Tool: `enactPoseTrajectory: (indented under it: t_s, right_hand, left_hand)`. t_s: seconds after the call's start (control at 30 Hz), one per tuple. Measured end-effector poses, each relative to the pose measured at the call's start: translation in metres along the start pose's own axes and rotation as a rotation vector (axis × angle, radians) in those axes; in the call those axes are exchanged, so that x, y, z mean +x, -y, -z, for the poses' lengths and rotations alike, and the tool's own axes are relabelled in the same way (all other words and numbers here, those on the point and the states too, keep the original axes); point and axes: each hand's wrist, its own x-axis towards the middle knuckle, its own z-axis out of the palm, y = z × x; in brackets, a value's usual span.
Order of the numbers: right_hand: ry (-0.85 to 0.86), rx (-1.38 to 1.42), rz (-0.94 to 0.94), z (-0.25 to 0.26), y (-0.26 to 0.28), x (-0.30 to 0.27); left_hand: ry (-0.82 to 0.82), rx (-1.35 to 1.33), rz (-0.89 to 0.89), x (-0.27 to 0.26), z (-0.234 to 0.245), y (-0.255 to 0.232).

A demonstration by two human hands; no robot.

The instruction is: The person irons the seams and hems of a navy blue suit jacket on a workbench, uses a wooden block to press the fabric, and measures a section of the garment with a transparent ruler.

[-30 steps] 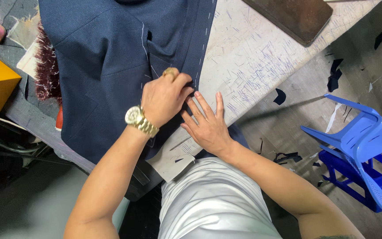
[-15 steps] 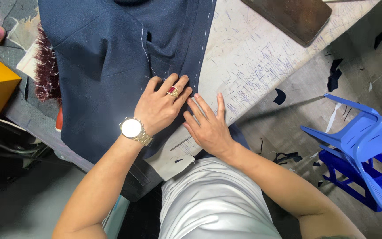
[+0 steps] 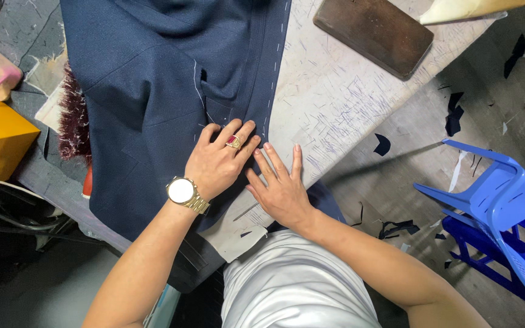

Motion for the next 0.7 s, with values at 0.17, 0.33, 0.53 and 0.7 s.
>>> enactPoseTrajectory:
  t_s: [0.17,0.33,0.53,0.7]
  right_hand:
    - [0.051,0.005,-0.001,-0.002,-0.002,-0.001]
    - [0.066,0.031,0.007,-0.003,-0.006,-0.002]
    - [0.071,0.006,0.034,-0.003,-0.008,-0.003]
    - [0.052,0.033,0.022,0.006,-0.008,-0.004]
  left_hand:
    - [0.023,-0.037,0.018,-0.003,0.002,0.004]
    - [-0.110,-0.019,0.067,-0.002,0.007,0.008]
    - [-0.079,-0.033,-0.087,0.000,-0.001,-0.003]
    - [-0.066,-0.033,-0.080,0.000,-0.007,0.002]
